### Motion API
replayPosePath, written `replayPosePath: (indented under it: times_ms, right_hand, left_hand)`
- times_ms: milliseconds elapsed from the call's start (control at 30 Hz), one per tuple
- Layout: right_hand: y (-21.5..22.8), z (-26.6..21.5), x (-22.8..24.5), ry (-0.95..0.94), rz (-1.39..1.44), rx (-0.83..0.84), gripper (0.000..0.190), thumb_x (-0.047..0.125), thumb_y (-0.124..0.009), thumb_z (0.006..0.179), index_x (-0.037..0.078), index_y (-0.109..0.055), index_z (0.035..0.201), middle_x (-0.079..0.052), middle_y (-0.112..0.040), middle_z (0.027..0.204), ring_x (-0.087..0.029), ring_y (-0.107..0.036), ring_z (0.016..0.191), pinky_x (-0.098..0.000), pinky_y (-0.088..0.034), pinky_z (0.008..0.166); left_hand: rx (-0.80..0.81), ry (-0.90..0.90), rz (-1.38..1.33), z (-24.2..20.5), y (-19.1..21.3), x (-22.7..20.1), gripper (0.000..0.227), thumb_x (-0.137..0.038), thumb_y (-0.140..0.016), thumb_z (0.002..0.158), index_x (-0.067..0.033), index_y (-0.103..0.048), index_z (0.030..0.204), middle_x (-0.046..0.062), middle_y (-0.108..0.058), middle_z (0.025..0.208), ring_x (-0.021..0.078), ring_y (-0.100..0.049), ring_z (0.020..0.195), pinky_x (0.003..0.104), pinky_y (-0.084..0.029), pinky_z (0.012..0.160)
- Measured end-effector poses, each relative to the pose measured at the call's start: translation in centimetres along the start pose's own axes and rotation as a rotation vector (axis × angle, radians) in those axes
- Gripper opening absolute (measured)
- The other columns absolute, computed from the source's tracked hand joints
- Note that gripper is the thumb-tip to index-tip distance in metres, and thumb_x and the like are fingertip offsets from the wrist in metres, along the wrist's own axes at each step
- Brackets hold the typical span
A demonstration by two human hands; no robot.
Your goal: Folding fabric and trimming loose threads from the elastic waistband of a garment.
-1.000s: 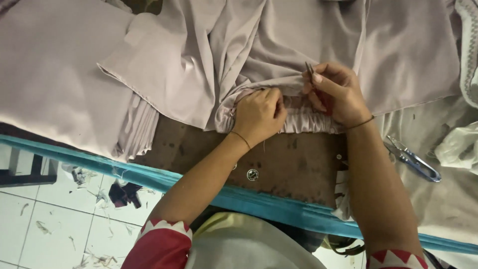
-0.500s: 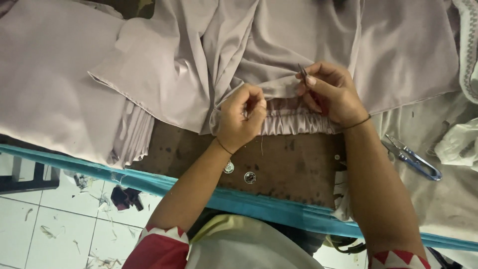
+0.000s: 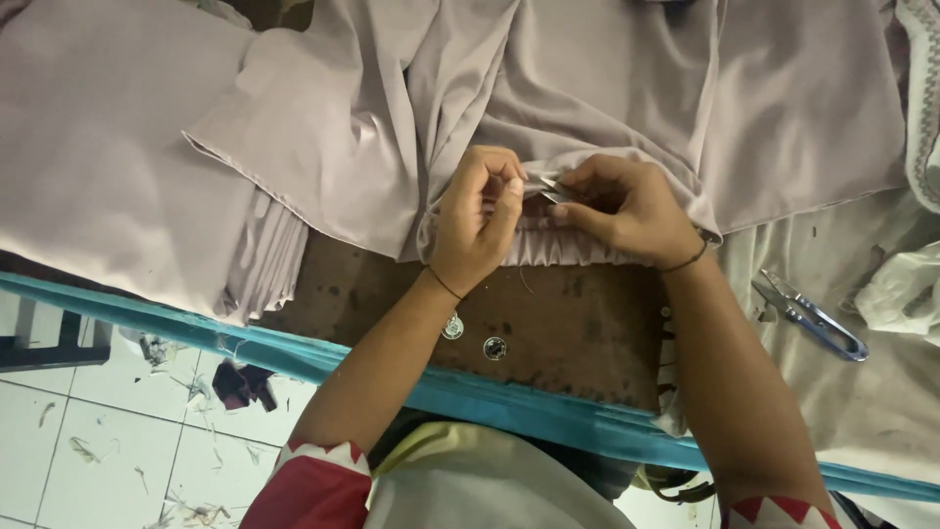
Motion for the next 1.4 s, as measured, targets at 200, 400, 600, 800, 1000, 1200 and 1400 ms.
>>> replayPosePath:
  times_ms: [200, 400, 600, 800, 1000, 1200, 1400]
  right_hand:
    - [-0.2, -0.1, 0.6, 0.031, -0.083, 0.017, 0.03, 0.002, -0.086, 0.082, -0.003, -0.073, 0.108, -0.015, -0.069, 0.073, -0.02, -0.064, 0.068, -0.0344, -0.055, 0.061]
    - [-0.1, 0.0, 1.0, 0.001, -0.1, 0.006, 0.03, 0.006, -0.088, 0.081, 0.002, -0.075, 0.108, -0.011, -0.07, 0.073, -0.015, -0.064, 0.069, -0.03, -0.054, 0.063]
    - [-0.2, 0.1, 0.7, -0.006, -0.152, -0.006, 0.019, 0.007, -0.085, 0.084, 0.004, -0.077, 0.101, -0.01, -0.07, 0.068, -0.014, -0.064, 0.063, -0.0277, -0.052, 0.055]
    - [0.4, 0.2, -1.1, 0.003, -0.044, -0.017, 0.022, 0.008, -0.085, 0.085, 0.005, -0.076, 0.104, -0.01, -0.071, 0.069, -0.012, -0.064, 0.062, -0.0249, -0.051, 0.054]
    - [3.6, -0.3, -1.6, 0.053, 0.344, -0.221, 0.022, 0.003, -0.07, 0.095, -0.001, -0.069, 0.117, -0.011, -0.055, 0.058, -0.016, -0.052, 0.041, -0.0264, -0.044, 0.04]
    - [9.0, -2.0, -0.3, 0.166, 0.602, -0.399, 0.026, 0.041, -0.067, 0.099, 0.015, -0.067, 0.101, -0.008, -0.071, 0.108, -0.013, -0.044, 0.047, -0.0239, -0.03, 0.035]
    - [10.4, -4.5, 2.7, -0.303, 0.059, -0.554, 0.017, 0.031, -0.068, 0.102, 0.019, -0.058, 0.097, 0.0, -0.047, 0.062, -0.007, -0.031, 0.039, -0.0251, -0.014, 0.035]
  left_hand:
    - [0.002, 0.0, -0.002, -0.3, 0.0, 0.2, 0.012, -0.016, -0.052, 0.104, -0.0109, -0.054, 0.093, 0.006, -0.063, 0.091, 0.0202, -0.057, 0.072, 0.03, -0.05, 0.063]
    - [-0.002, -0.006, 0.008, -0.1, -0.1, -0.1, 0.011, -0.015, -0.052, 0.103, -0.0111, -0.053, 0.093, 0.006, -0.063, 0.09, 0.0205, -0.057, 0.073, 0.029, -0.05, 0.065]
    - [-0.001, -0.004, -0.021, -0.1, 0.0, -0.1, 0.011, -0.015, -0.053, 0.103, -0.0098, -0.054, 0.093, 0.007, -0.063, 0.09, 0.0215, -0.058, 0.073, 0.03, -0.051, 0.066]
    - [-0.032, -0.013, 0.0, -0.5, 1.2, -1.0, 0.011, -0.012, -0.057, 0.099, -0.007, -0.056, 0.089, 0.008, -0.064, 0.086, 0.0227, -0.061, 0.076, 0.032, -0.05, 0.071]
    - [-0.078, -0.113, 0.449, -8.9, 12.7, -5.9, 0.012, -0.012, -0.069, 0.092, -0.002, -0.066, 0.085, 0.012, -0.067, 0.08, 0.0313, -0.068, 0.073, 0.039, -0.055, 0.076]
    - [0.244, 0.896, 1.012, -20.5, 26.2, -7.6, 0.022, -0.033, -0.06, 0.098, -0.0186, -0.074, 0.105, -0.001, -0.079, 0.085, 0.0224, -0.075, 0.086, 0.039, -0.054, 0.084]
    - [0.49, 1.589, 0.665, -17.8, 22.8, -10.2, 0.062, -0.053, -0.033, 0.096, -0.0312, -0.083, 0.126, 0.006, -0.083, 0.126, 0.0183, -0.07, 0.128, 0.033, -0.042, 0.115]
Point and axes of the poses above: each hand's wrist, its own z-axis towards the middle knuckle, its own y-axis out of the back of the hand, x = y × z, the point moved 4 cm from there along z, towards the middle knuckle
